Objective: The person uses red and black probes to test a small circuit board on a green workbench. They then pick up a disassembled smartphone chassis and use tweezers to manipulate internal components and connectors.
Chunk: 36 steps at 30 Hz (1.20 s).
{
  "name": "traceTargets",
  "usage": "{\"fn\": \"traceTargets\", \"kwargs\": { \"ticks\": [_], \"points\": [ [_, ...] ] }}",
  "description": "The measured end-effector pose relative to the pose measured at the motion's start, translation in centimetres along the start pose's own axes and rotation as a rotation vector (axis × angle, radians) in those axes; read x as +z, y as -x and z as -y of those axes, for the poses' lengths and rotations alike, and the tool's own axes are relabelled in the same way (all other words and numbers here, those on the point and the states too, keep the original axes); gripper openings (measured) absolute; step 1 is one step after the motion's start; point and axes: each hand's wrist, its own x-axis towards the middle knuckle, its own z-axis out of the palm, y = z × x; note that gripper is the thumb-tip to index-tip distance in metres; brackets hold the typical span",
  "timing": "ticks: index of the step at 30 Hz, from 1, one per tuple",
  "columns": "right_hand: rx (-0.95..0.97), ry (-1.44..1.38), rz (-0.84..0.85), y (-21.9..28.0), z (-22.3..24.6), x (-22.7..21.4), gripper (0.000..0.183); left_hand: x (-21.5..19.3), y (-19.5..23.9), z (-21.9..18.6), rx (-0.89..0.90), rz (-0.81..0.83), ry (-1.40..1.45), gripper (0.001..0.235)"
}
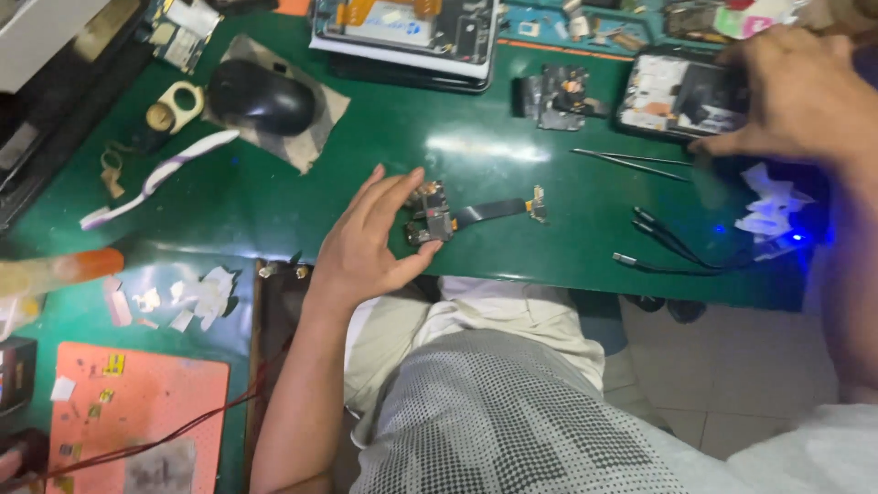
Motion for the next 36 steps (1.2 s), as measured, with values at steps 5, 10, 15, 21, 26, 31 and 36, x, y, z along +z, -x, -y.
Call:
{"fn": "traceTargets", "kwargs": {
  "ticks": [5,10,15,21,26,31,36],
  "points": [
    [-0.178,-0.823,-0.364,1.0,0.2,2.0,0.083,0.0,0.7,0.1,-0.234,0.081,-0.007,0.07],
    [-0.163,-0.65,-0.374,3.8,3.9,-1.1,0.078,-0.5,0.2,0.1,-0.188,0.001,0.175,0.072],
    [-0.354,-0.222,-0.307,4.3,10.2,-4.5,0.085,0.1,1.0,0.7,-0.241,-0.248,0.31,0.08],
    [-0.359,-0.234,-0.19,2.9,17.1,-3.8,0.08,-3.0,-0.1,-1.0,-0.214,-0.368,0.453,0.079],
    [-0.478,-0.352,-0.393,1.5,19.9,-3.7,0.075,-4.8,-0.7,-2.4,-0.174,-0.432,0.394,0.066],
    [-0.484,-0.445,-0.348,1.1,19.8,-4.1,0.078,-4.5,-1.1,-3.4,-0.183,-0.272,0.526,0.078],
    [-0.451,-1.004,-0.24,1.6,19.1,-6.1,0.067,-4.1,-3.8,-4.5,0.002,-0.139,0.522,0.019]
  ]
}}
